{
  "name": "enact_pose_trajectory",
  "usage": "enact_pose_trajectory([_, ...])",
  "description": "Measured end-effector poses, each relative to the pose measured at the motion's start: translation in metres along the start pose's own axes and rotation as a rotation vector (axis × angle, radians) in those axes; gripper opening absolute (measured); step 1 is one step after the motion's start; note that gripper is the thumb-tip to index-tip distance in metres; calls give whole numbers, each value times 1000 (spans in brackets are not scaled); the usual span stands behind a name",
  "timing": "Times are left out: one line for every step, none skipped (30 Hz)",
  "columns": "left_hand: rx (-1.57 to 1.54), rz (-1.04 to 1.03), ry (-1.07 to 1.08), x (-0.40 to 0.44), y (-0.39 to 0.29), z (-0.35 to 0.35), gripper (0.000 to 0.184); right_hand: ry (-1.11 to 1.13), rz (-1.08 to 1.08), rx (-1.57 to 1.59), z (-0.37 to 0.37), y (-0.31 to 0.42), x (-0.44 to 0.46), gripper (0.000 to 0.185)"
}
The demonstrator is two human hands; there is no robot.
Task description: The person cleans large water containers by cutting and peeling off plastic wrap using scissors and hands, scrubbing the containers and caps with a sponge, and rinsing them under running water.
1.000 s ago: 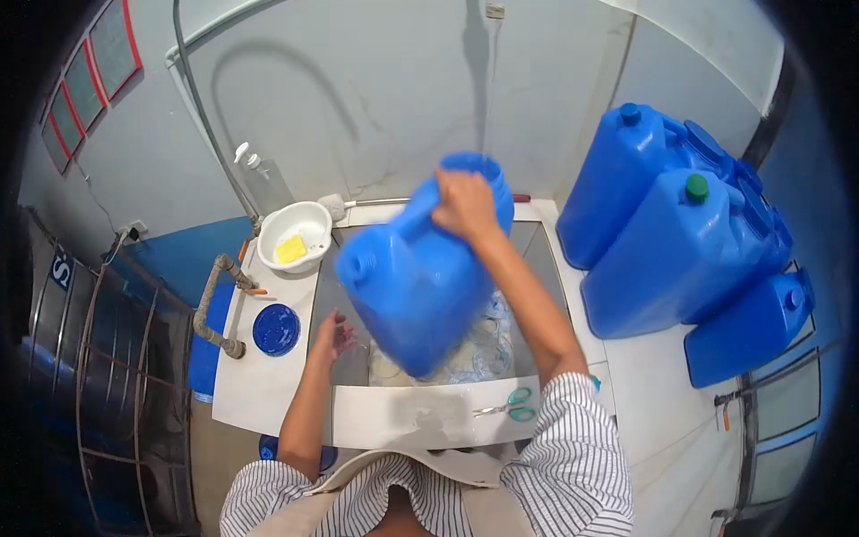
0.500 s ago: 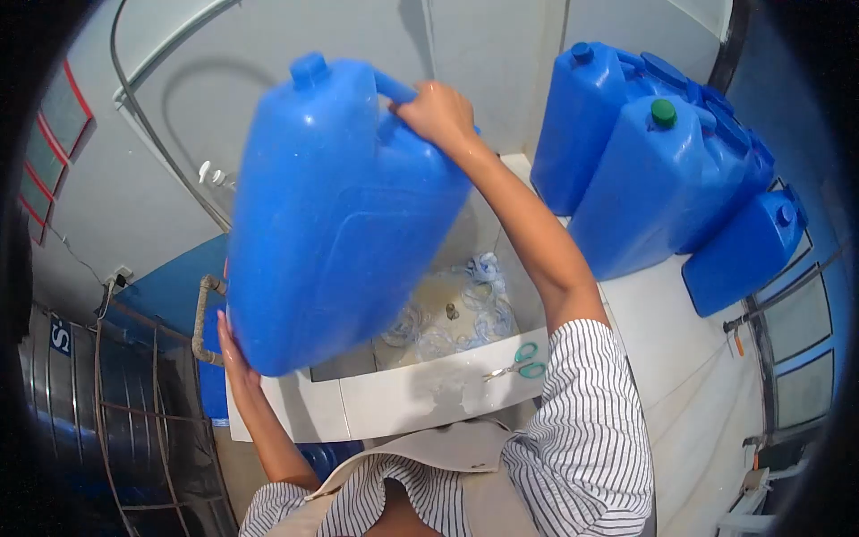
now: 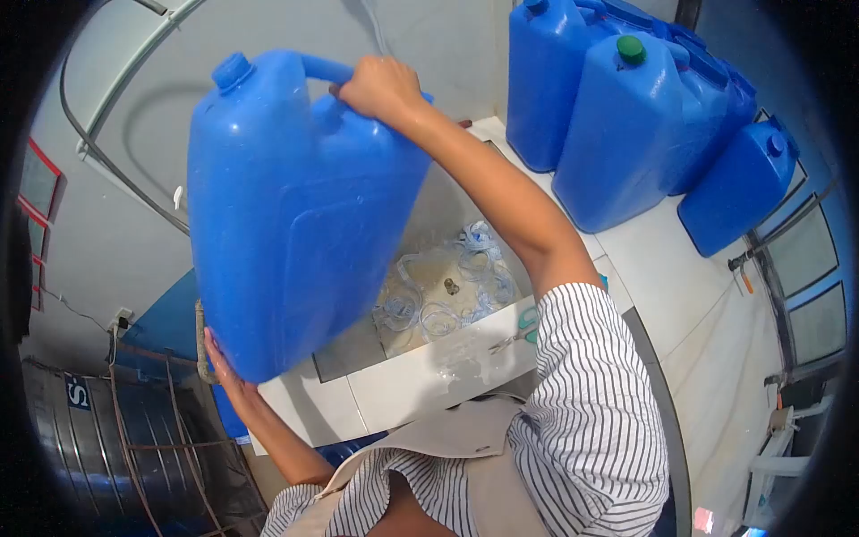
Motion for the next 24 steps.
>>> enact_pose_trajectory([-38,-32,49,5,-6,-7,62,0,-12,0,-1,-9,4,44])
enact_pose_trajectory([8,-8,-80,17,12,1,62,-30,25,-25,-2,-18,12,42])
enact_pose_trajectory([16,-4,-106,31,42,9,61,-60,63,-48,-2,-22,13,40])
enact_pose_trajectory([25,-3,-129,42,66,15,60,3,10,-72,-4,-27,6,37])
enact_pose_trajectory([32,-4,-127,38,79,18,60,0,3,-69,-13,-33,2,37])
enact_pose_trajectory([27,67,-60,30,97,20,59,74,28,-112,-32,-41,-4,41])
enact_pose_trajectory([20,136,11,23,109,22,59,146,54,-159,-43,-47,-6,45])
enact_pose_trajectory([41,118,-56,11,96,29,59,161,36,-171,-41,-36,-12,44])
enact_pose_trajectory([65,102,-127,-2,74,39,59,160,29,-176,-36,-26,-13,44])
enact_pose_trajectory([51,61,-88,-1,52,49,60,120,29,-115,-30,-16,-12,45])
enact_pose_trajectory([36,16,-153,-13,22,34,60,79,30,-53,-21,-8,-10,45])
enact_pose_trajectory([-3,15,-56,-20,-1,12,56,80,24,-55,-11,-3,-5,45])
enact_pose_trajectory([-1,20,-55,-12,-2,5,56,71,7,-30,0,1,0,42])
enact_pose_trajectory([-3,9,-63,-4,-3,2,54,62,-11,-3,5,-1,3,40])
enact_pose_trajectory([-5,-3,-71,5,-1,2,52,65,-15,-4,3,-8,6,40])
enact_pose_trajectory([19,-61,-44,27,20,12,49,43,-13,-38,-1,-20,8,40])
enact_pose_trajectory([14,-26,-104,32,50,14,49,20,-11,-69,-6,-31,5,41])
enact_pose_trajectory([6,2,-160,32,75,10,48,81,-30,-82,-14,-41,-3,39])
enact_pose_trajectory([6,-4,-159,29,85,16,48,76,-27,-78,-24,-47,-8,39])
enact_pose_trajectory([29,58,-130,21,99,25,49,108,0,-94,-34,-50,-16,40])
enact_pose_trajectory([54,122,-98,16,110,33,50,140,24,-111,-42,-55,-20,40])
enact_pose_trajectory([93,60,-101,9,92,39,52,135,33,-116,-38,-45,-24,40])
enact_pose_trajectory([133,0,-107,-5,62,38,53,135,26,-117,-30,-35,-25,40])
enact_pose_trajectory([88,62,-138,-23,36,22,55,101,17,-62,-20,-24,-22,41])
Point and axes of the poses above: each hand's wrist, its own x-axis towards the middle knuckle, its own z-axis out of the back of the hand, y = z × x, the point moved 7 cm from there along x, towards the middle knuckle, and after that the axes turned 8 degrees about z, right-handed, at the moved point
